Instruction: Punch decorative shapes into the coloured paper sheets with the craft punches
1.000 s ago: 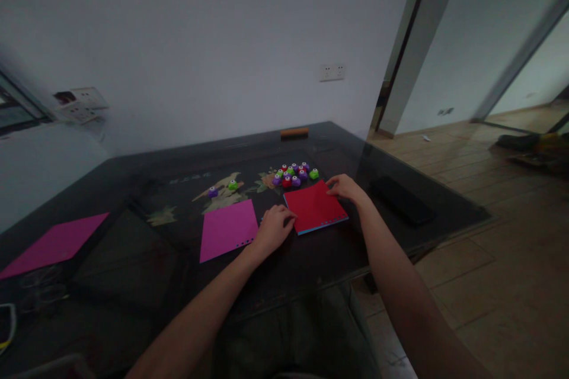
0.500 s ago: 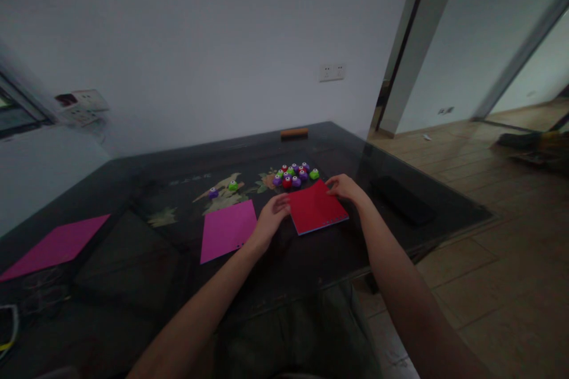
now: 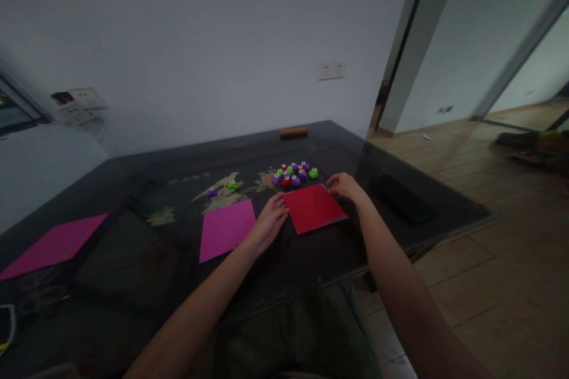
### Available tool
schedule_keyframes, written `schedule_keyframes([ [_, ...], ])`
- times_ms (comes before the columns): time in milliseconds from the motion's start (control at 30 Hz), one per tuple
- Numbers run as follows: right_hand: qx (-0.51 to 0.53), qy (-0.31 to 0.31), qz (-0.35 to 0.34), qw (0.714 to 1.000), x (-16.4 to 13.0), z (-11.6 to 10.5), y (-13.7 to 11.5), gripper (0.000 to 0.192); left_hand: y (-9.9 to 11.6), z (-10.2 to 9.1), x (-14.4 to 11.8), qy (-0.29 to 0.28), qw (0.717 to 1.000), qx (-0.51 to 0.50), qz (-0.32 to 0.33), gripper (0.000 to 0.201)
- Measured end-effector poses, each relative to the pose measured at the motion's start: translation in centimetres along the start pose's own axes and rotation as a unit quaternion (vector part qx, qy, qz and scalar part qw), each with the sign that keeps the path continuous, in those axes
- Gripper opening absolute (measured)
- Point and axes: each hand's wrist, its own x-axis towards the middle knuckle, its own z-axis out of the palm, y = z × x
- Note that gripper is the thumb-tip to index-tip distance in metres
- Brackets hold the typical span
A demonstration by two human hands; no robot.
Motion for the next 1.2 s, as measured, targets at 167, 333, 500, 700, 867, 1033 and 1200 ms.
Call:
schedule_keyframes([
  [167,0.047,-0.007,0.008,0.999,-0.3,0.2,-0.4,0.022,-0.3,0.2,0.2,-0.008,1.0,-0.022,0.004,0.055],
  [333,0.073,-0.021,0.02,0.997,-0.4,0.3,-0.6,0.019,-0.4,0.4,0.3,-0.009,1.0,-0.007,0.023,0.057],
  [500,0.07,-0.013,0.006,0.997,-0.2,0.3,-0.3,0.02,-0.2,0.7,0.2,-0.011,0.999,0.005,0.03,0.057],
  [700,0.022,-0.002,0.009,1.0,0.1,0.1,-0.2,0.021,0.0,1.0,0.1,-0.011,0.999,-0.024,0.022,0.055],
  [867,-0.006,-0.005,0.008,1.0,-0.2,0.1,-0.5,0.027,-0.2,1.0,0.1,-0.02,0.999,-0.009,0.03,0.054],
  [1033,-0.006,-0.004,0.01,1.0,-0.5,0.1,-0.7,0.028,-0.6,0.7,0.4,-0.03,0.999,-0.018,0.034,0.055],
  [1200,-0.005,-0.012,0.006,1.0,-0.3,0.1,-0.6,0.027,-0.9,0.6,0.6,-0.038,0.997,-0.061,0.034,0.054],
])
